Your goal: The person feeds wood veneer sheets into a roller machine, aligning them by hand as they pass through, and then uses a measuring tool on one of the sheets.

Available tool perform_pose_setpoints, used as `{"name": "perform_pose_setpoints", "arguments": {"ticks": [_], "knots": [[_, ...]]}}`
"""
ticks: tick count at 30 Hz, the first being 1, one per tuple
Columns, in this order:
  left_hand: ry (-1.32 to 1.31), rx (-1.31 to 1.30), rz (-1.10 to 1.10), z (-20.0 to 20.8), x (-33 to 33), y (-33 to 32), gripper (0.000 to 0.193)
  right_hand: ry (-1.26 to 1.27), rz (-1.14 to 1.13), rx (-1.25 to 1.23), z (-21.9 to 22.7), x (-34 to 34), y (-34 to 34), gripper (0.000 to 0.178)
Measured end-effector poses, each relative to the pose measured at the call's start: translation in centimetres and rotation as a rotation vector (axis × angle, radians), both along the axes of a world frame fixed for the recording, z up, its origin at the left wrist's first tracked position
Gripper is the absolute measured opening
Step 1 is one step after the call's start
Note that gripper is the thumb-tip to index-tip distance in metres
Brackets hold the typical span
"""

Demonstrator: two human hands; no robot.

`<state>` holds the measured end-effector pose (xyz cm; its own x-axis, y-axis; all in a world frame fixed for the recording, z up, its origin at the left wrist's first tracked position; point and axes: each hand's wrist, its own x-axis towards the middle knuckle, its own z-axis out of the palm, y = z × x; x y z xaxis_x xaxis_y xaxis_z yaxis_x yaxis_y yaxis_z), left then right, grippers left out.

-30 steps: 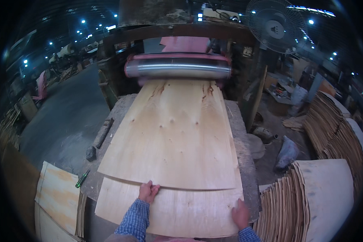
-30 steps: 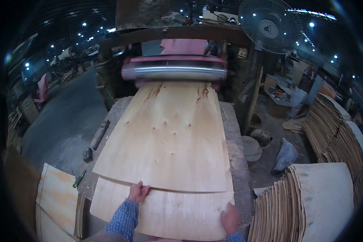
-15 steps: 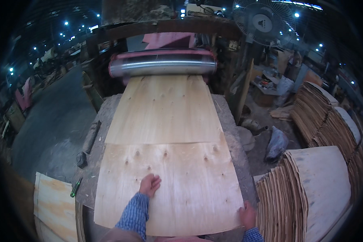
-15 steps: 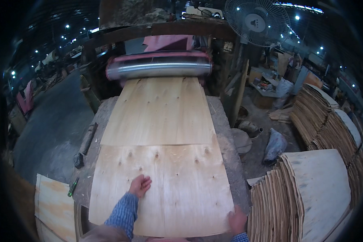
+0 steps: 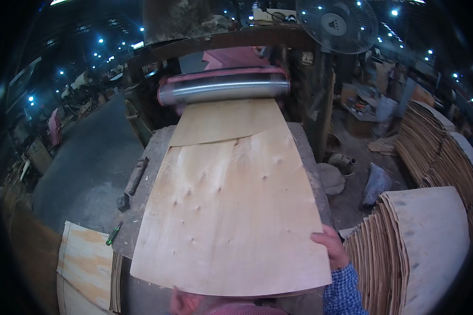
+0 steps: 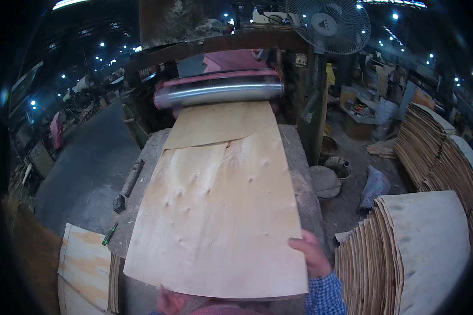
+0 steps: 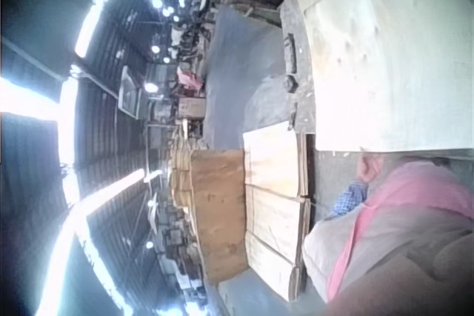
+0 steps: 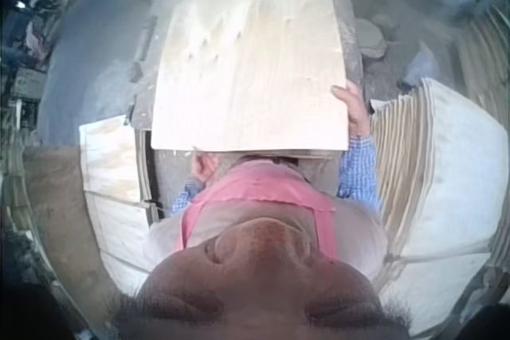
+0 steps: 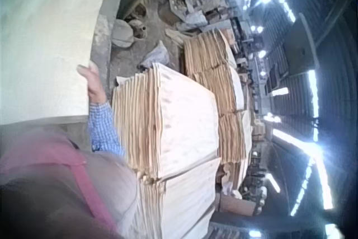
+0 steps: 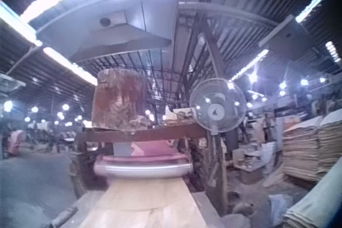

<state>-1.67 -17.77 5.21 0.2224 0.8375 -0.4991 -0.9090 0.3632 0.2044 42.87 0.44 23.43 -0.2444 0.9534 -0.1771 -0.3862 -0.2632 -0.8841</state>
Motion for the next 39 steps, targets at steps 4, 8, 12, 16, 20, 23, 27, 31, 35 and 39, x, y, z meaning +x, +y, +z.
{"name": "perform_pose_setpoints", "arguments": {"ticks": [4, 8, 12, 16, 20, 23, 27, 31, 35, 39], "knots": [[0.047, 0.183, 0.325, 5.5, 0.7, 5.2, 0.045, 0.044, -0.157, -0.129, -8.0, 5.1, -3.1, 0.042], [0.487, 0.152, 0.062, 5.3, -0.6, 5.7, 0.046, -0.043, -0.186, -0.164, -14.2, 5.3, -2.7, 0.050], [0.412, 0.067, 0.058, 3.1, 0.0, 3.8, 0.049, -0.016, -0.229, -0.156, -14.0, 4.8, -3.0, 0.054], [0.421, -0.013, 0.112, -2.5, 0.2, -0.3, 0.054, 0.034, -0.211, -0.020, -3.7, 2.9, -4.9, 0.054], [0.388, 0.017, 0.106, -0.1, 1.3, 1.9, 0.049, -0.025, -0.185, 0.048, -1.6, 1.4, -2.5, 0.050], [0.363, -0.065, 0.183, -1.7, -0.6, 7.6, 0.044, -0.283, -0.252, 0.031, -7.6, 3.3, 2.7, 0.046], [0.492, -0.048, 0.168, -0.7, -1.9, 15.2, 0.038, -0.781, -0.546, 0.250, -12.3, 3.2, 2.9, 0.042], [0.699, -0.064, 0.160, -2.5, -1.5, 22.2, 0.035, -1.211, -0.420, 0.226, -16.5, 0.7, -2.6, 0.041], [0.587, 0.009, 0.187, -5.6, -3.1, 29.6, 0.034, -1.522, -0.306, 0.337, -21.2, -1.5, -7.1, 0.050], [0.614, 0.014, 0.174, -4.0, -2.3, 36.3, 0.032, -1.592, -0.340, 0.238, -21.8, -1.1, -9.0, 0.052]]}}
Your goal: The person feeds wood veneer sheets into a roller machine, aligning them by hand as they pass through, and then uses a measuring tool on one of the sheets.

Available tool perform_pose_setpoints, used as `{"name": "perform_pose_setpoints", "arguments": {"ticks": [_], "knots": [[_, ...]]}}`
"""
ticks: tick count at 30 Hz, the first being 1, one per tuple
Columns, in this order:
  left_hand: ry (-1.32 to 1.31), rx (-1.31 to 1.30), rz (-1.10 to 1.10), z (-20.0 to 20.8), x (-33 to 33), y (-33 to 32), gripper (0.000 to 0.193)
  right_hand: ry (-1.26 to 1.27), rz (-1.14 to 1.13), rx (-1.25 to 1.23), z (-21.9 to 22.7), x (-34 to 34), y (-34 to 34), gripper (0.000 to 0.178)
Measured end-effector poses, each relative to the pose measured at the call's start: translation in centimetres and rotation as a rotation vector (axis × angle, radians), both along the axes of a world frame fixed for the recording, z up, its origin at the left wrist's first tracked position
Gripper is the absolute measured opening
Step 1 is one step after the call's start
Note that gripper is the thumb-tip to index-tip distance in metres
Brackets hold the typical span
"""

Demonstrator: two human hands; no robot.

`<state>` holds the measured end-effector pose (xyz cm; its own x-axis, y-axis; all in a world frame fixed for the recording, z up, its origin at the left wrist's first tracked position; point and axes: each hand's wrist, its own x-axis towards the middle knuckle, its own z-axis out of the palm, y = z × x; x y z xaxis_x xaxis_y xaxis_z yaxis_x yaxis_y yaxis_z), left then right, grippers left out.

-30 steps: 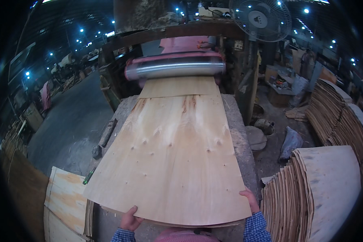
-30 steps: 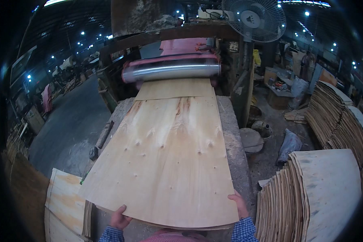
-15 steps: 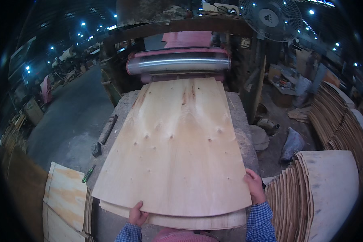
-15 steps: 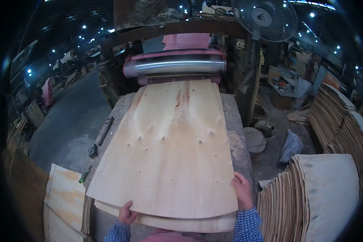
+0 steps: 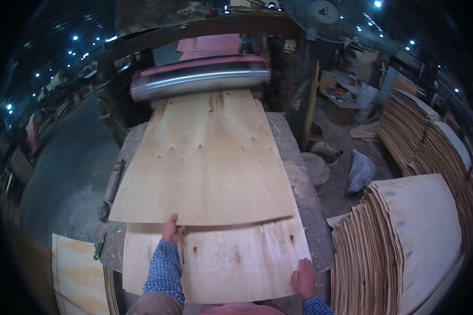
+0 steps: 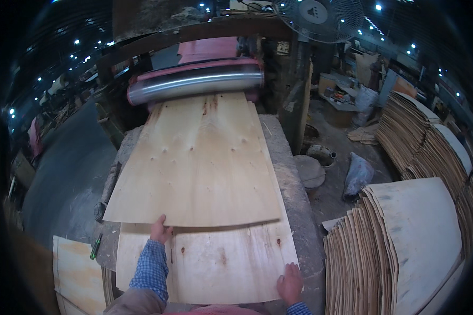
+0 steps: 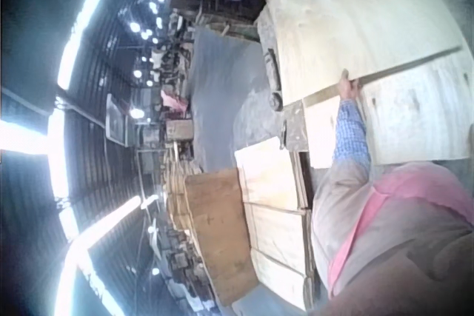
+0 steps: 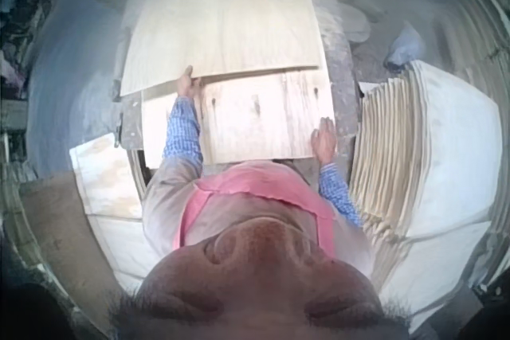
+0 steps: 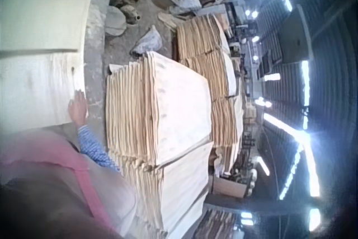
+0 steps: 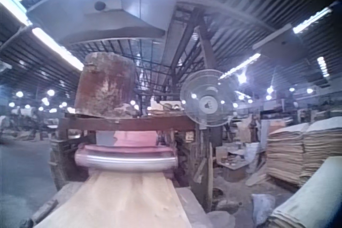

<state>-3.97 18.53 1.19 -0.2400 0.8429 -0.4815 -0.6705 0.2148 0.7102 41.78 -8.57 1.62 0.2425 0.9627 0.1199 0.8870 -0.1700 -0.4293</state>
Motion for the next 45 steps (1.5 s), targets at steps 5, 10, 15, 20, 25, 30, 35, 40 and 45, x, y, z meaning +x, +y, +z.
{"name": "perform_pose_setpoints", "arguments": {"ticks": [5, 10, 15, 20, 25, 30, 35, 40, 45], "knots": [[-0.113, -0.158, -0.029, -1.3, -2.7, 6.5, 0.027, 0.035, -0.062, -0.064, 0.3, 1.0, -0.1, 0.050], [0.083, -0.235, -0.159, -2.7, 0.1, -3.0, 0.026, 0.097, -0.167, -0.193, 1.3, 2.4, 0.9, 0.047], [-0.032, -0.324, -0.232, -2.7, 0.1, -20.6, 0.025, 0.826, -0.133, -0.204, 6.1, 5.3, 4.4, 0.041], [-0.330, -0.355, -0.492, -5.3, -1.9, -33.7, 0.044, 1.168, 0.345, -0.330, 13.2, 1.1, 9.8, 0.039], [-0.609, 0.009, -0.293, 2.7, 1.6, -36.8, 0.058, 1.613, 0.360, -0.226, 21.8, 0.6, 9.8, 0.039], [-0.428, 0.305, 0.028, 7.4, 0.4, -31.2, 0.058, 1.676, 0.143, -0.183, 13.1, 5.9, 6.8, 0.043], [-0.121, 0.032, -0.068, 8.7, 1.2, -30.7, 0.051, 1.627, 0.004, -0.236, 8.2, 5.9, 7.2, 0.044], [-0.289, 0.001, -0.073, 4.4, 1.9, -35.2, 0.050, 1.620, 0.095, -0.155, 13.6, 5.2, 6.0, 0.047], [-0.323, 0.008, 0.020, 3.4, 2.1, -34.4, 0.048, 1.579, 0.204, -0.078, 18.1, 4.0, 6.9, 0.051]]}}
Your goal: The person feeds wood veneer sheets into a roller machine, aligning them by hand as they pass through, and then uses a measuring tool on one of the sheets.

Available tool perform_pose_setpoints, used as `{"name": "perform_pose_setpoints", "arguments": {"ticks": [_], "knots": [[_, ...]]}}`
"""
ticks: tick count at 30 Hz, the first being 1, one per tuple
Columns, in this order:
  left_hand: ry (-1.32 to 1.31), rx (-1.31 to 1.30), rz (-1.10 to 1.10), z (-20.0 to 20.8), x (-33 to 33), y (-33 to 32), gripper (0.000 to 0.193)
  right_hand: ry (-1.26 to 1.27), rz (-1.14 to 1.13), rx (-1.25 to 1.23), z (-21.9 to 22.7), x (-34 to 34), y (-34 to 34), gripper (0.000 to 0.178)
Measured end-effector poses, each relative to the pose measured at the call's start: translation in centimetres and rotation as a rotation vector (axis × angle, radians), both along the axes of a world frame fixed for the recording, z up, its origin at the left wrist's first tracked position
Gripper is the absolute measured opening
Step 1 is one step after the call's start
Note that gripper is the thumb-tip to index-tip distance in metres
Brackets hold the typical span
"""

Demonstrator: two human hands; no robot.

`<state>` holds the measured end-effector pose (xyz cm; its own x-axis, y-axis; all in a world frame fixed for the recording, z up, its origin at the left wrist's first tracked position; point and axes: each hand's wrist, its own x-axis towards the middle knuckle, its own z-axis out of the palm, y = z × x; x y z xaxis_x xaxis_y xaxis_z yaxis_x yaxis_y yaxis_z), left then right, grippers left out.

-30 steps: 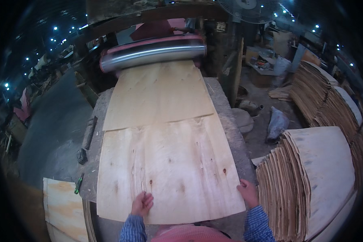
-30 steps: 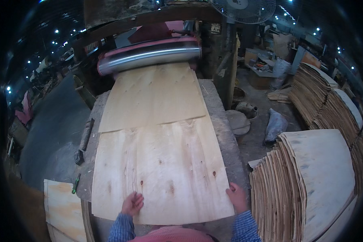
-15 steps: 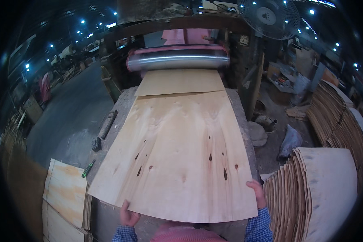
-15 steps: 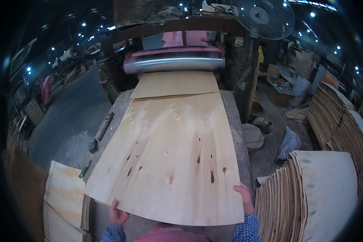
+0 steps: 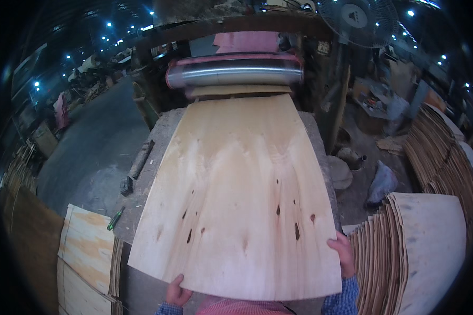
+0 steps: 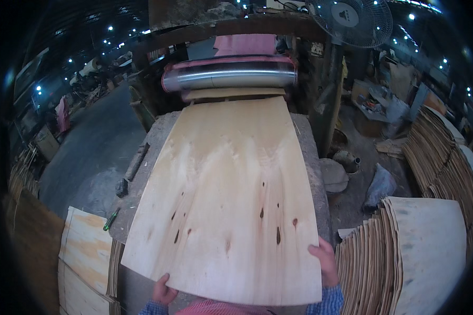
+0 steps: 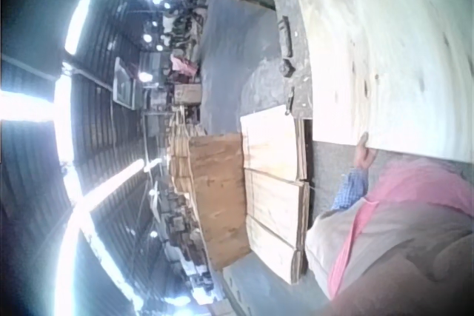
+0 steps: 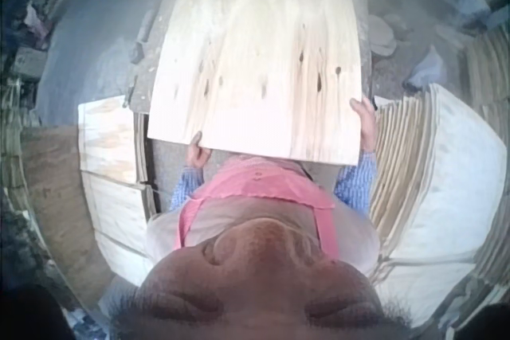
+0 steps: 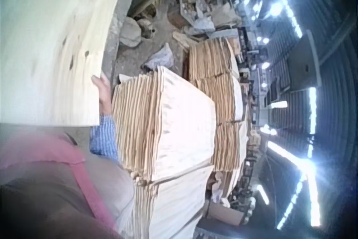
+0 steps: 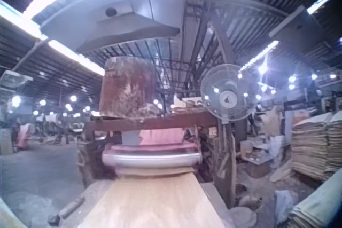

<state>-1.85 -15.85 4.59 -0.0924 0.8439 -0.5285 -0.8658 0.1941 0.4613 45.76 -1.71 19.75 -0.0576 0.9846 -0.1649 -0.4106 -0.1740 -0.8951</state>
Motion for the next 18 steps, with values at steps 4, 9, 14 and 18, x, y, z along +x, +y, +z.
{"name": "perform_pose_setpoints", "arguments": {"ticks": [4, 9, 14, 18], "knots": [[0.088, -0.029, 0.009, 1.3, -1.3, 7.5, 0.044, -0.408, -0.115, 0.010, -7.7, 2.0, 6.0, 0.039], [0.201, -0.028, -0.022, 0.8, -2.6, 14.3, 0.036, -0.962, -0.404, 0.067, -8.2, -0.8, 3.4, 0.028], [0.465, -0.116, 0.002, -1.7, -2.7, 22.0, 0.030, -1.426, -0.222, 0.209, -16.3, -3.3, -3.0, 0.040], [0.525, -0.076, -0.050, -2.9, -3.8, 28.6, 0.027, -1.573, -0.197, 0.156, -17.8, -4.1, -4.8, 0.045]]}}
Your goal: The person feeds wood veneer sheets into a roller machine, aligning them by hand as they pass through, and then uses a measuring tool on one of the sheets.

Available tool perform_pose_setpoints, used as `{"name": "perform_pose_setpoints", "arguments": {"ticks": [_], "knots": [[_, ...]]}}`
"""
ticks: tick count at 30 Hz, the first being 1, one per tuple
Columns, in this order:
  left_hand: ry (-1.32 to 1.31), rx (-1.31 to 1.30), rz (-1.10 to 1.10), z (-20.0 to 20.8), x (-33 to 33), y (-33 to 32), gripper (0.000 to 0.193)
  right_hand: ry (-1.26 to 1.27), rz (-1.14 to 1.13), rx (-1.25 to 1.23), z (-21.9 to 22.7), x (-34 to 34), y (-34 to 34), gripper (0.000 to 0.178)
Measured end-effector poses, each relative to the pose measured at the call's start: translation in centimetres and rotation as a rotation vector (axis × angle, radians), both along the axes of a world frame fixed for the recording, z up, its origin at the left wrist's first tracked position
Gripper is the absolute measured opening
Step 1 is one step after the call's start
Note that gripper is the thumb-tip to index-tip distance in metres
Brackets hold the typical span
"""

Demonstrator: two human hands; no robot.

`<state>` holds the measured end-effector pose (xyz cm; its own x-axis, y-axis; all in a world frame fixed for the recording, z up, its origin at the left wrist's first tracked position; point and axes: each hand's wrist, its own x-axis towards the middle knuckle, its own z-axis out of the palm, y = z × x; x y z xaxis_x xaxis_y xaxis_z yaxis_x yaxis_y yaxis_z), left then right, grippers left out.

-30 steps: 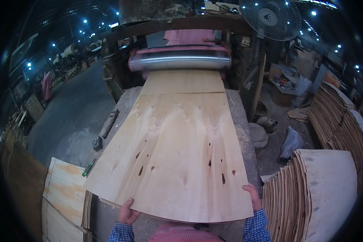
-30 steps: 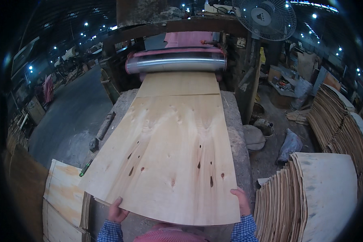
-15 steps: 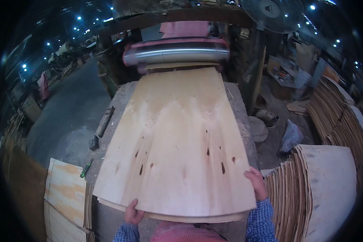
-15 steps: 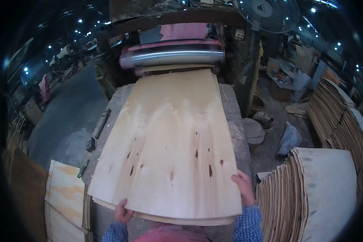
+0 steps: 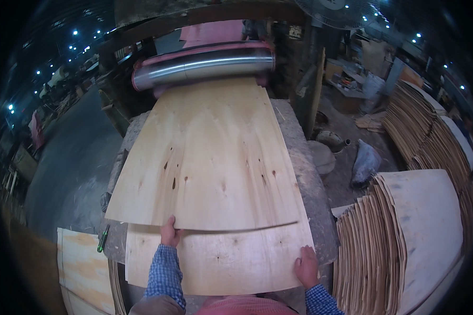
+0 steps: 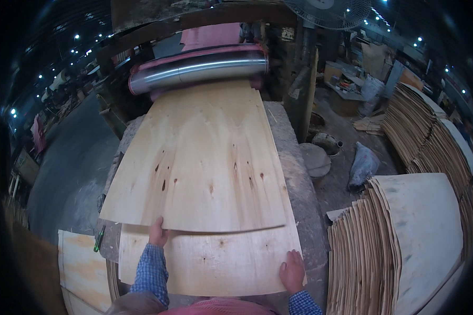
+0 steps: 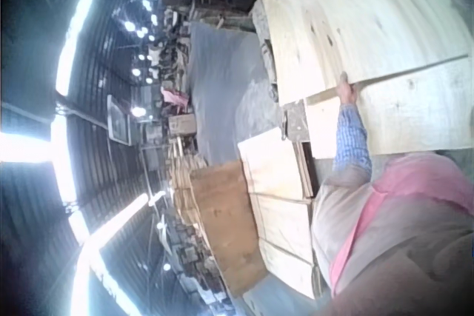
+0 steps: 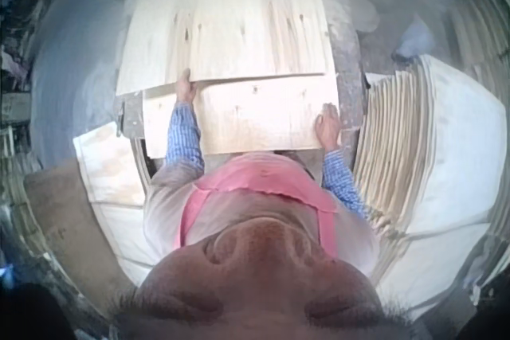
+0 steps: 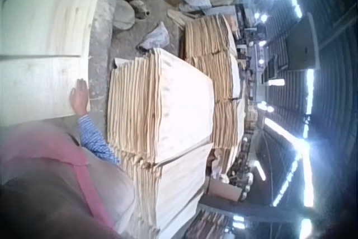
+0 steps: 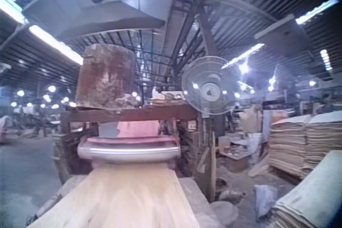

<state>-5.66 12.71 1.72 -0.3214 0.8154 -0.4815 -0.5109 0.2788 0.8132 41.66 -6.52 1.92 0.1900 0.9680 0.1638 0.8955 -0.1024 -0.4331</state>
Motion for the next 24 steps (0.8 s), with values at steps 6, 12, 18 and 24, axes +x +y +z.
{"name": "perform_pose_setpoints", "arguments": {"ticks": [6, 12, 18, 24], "knots": [[-0.251, 0.071, 0.072, -1.4, -1.7, 9.7, 0.033, 0.077, -0.082, -0.070, 0.3, 0.9, -0.5, 0.044], [-0.268, -0.099, -0.081, -3.1, 0.9, 4.3, 0.026, 0.050, -0.207, -0.195, -0.7, 3.1, -0.2, 0.029], [-0.396, -0.152, -0.106, -2.7, 1.5, -16.1, 0.022, 0.671, -0.176, -0.252, 3.2, 6.9, 3.3, 0.048], [-0.901, -0.278, -0.523, -8.8, -2.5, -30.3, 0.052, 1.135, 0.365, -0.376, 16.6, -1.0, 8.4, 0.040]]}}
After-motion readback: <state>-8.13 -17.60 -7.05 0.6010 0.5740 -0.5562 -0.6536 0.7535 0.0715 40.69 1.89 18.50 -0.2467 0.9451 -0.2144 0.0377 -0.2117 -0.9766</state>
